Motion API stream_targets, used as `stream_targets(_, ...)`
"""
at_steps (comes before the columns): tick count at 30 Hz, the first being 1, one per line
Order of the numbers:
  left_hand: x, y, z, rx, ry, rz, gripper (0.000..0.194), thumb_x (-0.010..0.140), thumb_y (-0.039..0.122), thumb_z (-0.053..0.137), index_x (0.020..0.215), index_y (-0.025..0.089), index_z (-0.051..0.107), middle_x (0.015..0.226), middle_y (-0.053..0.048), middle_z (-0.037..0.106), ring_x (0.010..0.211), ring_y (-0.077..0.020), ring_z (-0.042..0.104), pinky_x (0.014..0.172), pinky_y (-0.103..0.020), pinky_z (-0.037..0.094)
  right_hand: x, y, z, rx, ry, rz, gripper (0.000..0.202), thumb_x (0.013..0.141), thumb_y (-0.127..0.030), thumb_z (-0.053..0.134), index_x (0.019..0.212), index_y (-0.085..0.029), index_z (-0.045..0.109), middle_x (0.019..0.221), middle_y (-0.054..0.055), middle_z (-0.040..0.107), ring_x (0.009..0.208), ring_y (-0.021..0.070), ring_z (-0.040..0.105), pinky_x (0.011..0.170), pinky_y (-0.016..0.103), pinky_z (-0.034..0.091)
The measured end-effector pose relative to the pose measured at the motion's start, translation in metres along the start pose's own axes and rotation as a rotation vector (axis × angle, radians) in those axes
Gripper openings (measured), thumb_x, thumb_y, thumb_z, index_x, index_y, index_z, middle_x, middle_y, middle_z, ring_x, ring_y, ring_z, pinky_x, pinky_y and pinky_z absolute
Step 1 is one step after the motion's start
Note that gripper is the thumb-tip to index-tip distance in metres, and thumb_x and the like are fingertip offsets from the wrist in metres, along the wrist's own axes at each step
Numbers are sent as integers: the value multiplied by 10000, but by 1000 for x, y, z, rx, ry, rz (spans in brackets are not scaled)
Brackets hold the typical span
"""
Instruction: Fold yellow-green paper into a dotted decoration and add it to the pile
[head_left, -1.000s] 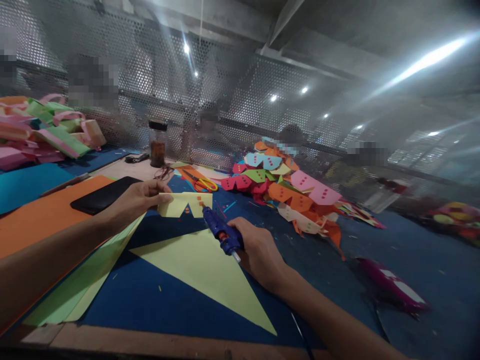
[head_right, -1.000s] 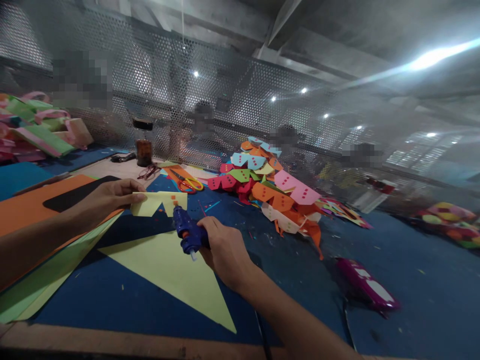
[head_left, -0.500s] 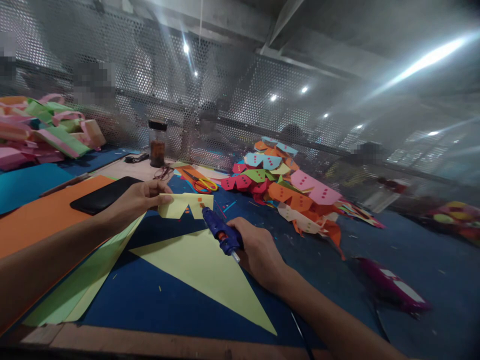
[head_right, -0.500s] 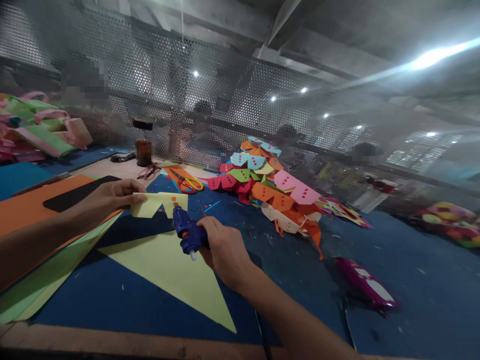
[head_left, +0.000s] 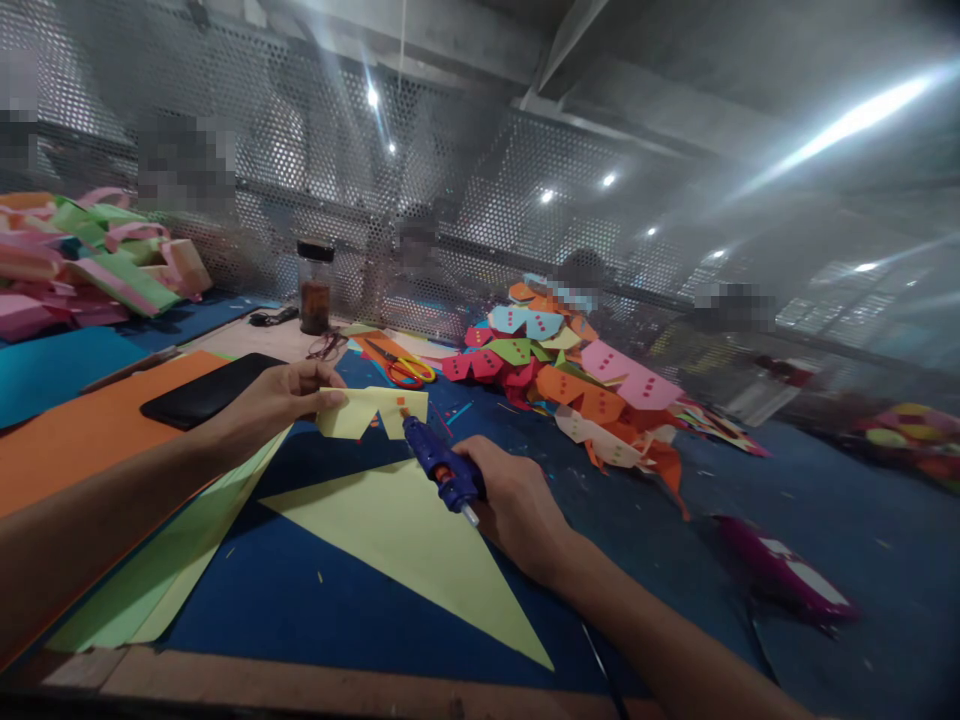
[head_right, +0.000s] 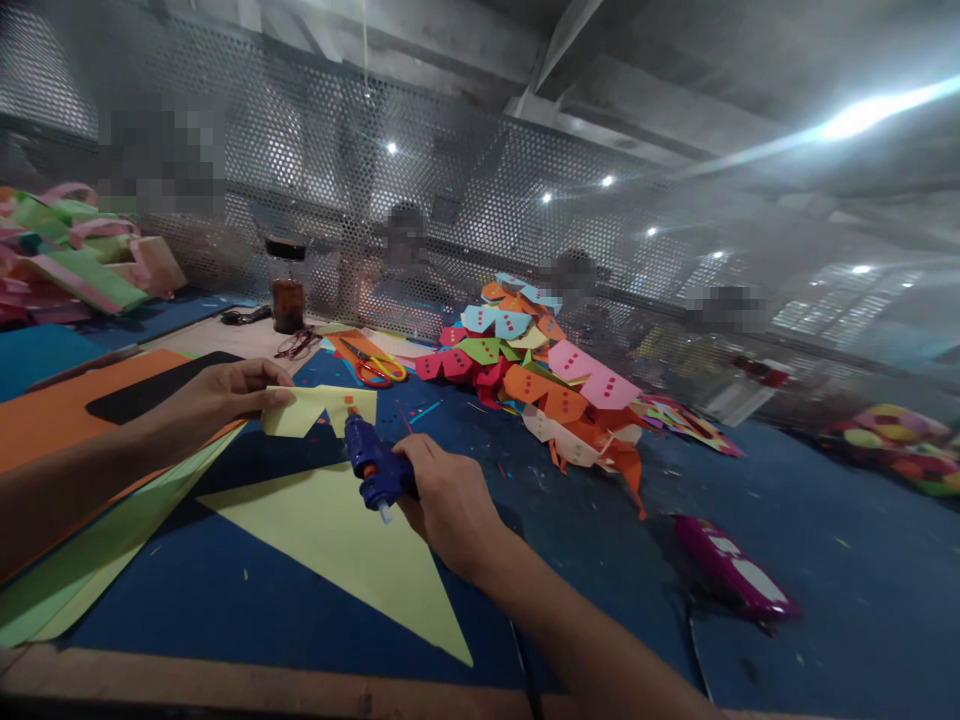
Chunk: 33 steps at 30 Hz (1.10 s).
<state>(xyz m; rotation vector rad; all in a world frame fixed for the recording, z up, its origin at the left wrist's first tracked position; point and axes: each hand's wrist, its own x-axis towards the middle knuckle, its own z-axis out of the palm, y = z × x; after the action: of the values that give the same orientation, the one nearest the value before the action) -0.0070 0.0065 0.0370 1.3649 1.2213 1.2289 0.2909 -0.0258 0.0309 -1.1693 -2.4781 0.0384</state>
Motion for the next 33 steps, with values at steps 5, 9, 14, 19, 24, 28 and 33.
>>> stream_targets(5,-2,3,1,0,14,-3,421,562,472,898,766,184,668,687,3,653,644,-149,580,587,-258,442,-1,0,-1,14,23,-21,365,730,-68,556,1071,-193,588,926,54,711,774,211,660,644,259,376)
stream_targets(9,-2,4,1,-9,35,11,441,539,477,909,755,180,665,668,8,634,620,-139,561,565,-252,431,-1,0,-2,4,24,-6,355,738,-77,553,1073,-189,588,925,60,709,775,215,657,640,264,371)
stream_targets(14,-1,3,0,-8,27,16,413,561,458,900,756,184,659,657,21,632,610,-133,566,558,-243,440,0,0,-2,16,36,5,333,755,-83,550,1070,-182,592,934,66,708,777,217,656,651,269,380)
stream_targets(19,-1,2,0,-14,24,2,407,564,439,892,768,176,656,660,15,648,613,-135,578,562,-245,444,1,2,0,14,41,11,334,749,-75,553,1062,-184,594,937,66,709,773,222,659,649,272,377)
stream_targets(24,0,1,-1,-10,21,6,439,545,444,906,785,169,663,677,17,646,629,-127,571,570,-238,440,1,1,-1,23,24,14,321,759,-81,555,1060,-185,591,927,64,708,753,216,646,641,268,373)
stream_targets(28,0,0,-2,-12,13,0,438,556,453,903,787,172,658,685,7,657,632,-137,583,571,-249,448,1,0,-2,36,20,5,325,751,-80,554,1056,-185,589,923,61,705,746,210,638,639,263,373)
stream_targets(33,-1,1,0,-17,20,12,412,573,438,891,783,171,658,659,21,639,614,-122,562,563,-235,433,-1,2,0,31,50,-29,314,747,-84,545,1041,-182,595,865,48,690,712,205,629,620,262,355)
